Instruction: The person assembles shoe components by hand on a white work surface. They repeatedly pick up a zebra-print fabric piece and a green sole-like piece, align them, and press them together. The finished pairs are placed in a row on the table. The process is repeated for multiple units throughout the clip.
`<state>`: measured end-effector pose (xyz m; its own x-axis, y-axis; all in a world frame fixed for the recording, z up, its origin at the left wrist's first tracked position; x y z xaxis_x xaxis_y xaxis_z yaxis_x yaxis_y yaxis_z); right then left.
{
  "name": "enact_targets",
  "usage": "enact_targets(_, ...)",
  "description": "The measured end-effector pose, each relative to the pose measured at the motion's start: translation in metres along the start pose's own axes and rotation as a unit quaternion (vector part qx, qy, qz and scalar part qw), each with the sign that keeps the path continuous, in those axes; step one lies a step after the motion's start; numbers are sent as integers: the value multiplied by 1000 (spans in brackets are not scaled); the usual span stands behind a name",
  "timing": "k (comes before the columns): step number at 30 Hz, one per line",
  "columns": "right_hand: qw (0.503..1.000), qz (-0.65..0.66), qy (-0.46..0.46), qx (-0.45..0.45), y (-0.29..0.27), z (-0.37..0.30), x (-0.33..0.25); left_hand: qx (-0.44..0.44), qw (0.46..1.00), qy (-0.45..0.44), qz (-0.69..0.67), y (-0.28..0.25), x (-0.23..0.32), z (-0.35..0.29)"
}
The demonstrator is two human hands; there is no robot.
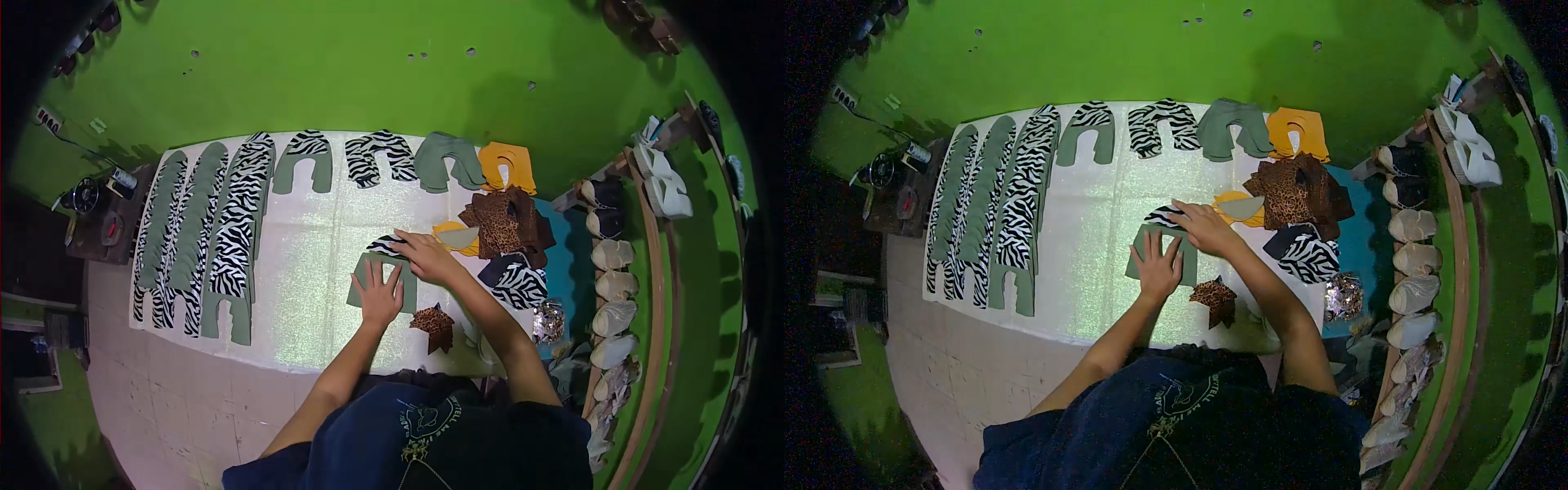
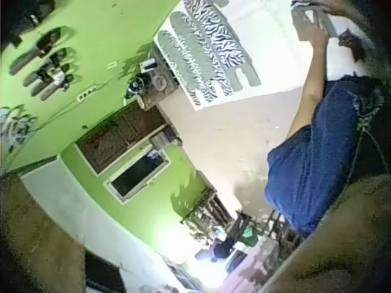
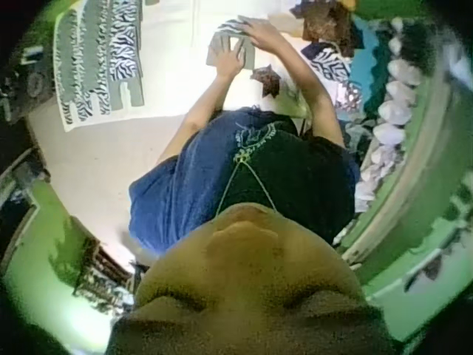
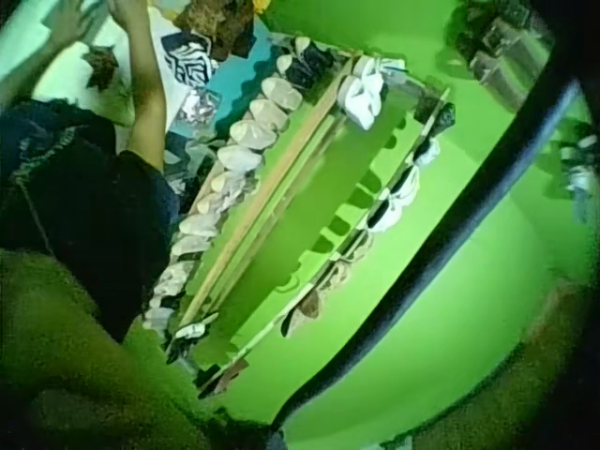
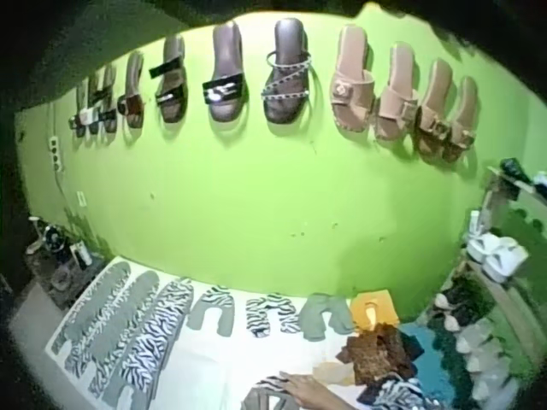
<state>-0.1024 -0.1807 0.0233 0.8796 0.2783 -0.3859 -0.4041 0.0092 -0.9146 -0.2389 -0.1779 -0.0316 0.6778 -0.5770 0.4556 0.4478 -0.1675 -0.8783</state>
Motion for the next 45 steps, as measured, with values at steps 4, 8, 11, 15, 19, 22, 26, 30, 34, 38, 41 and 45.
enact_targets(4, 1000, -4, -6, -11, 7, 4, -2, 11, 1000, 4, 6, 0, -1, 0)
enact_targets(8, 1000, 9, -11, -15, 12, 5, -1, 8, 1000, -1, 9, -1, -1, 0)
enact_targets(11, 1000, 4, -19, -20, 15, 4, 2, 17, 1000, 6, 17, 0, 0, 0)
enact_targets(15, 999, 13, -18, -28, 16, 5, 6, 20, 1000, 9, 11, -1, 0, 0)
enact_targets(19, 999, 17, -7, -43, 14, 10, 3, 26, 1000, 7, 12, 0, -1, 0)
enact_targets(22, 999, 29, -14, -33, 15, 10, 5, 21, 1000, 7, 19, 0, -1, 0)
enact_targets(26, 999, 23, -23, -26, 19, 11, 8, 10, 1000, 3, 16, 0, 0, 0)
enact_targets(30, 999, 19, -26, -27, 24, 12, 12, 11, 1000, 5, 19, 0, 0, 0)
enact_targets(34, 999, 28, -28, -28, 22, 13, 10, 7, 1000, 5, 22, 0, 1, 0)
enact_targets(38, 999, 9, -26, -36, 20, 13, 6, 0, 1000, 5, 25, 3, -1, 0)
enact_targets(41, 999, 8, -28, -37, 21, 13, 7, -7, 1000, -1, 25, 4, -2, 0)
enact_targets(45, 999, 19, -32, -31, 21, 12, 9, -12, 1000, -5, 18, 4, -2, 1)
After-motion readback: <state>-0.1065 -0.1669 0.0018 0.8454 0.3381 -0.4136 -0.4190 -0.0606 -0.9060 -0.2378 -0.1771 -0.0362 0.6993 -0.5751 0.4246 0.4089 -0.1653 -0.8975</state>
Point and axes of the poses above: each hand's wrist, its own z-axis towards the middle knuckle, its own y-axis out of the palm, x = y × z, the point moved 5 cm from there along z, towards the middle knuckle, and after that the axes turned 6 degrees about -y, right-handed, at the moved point
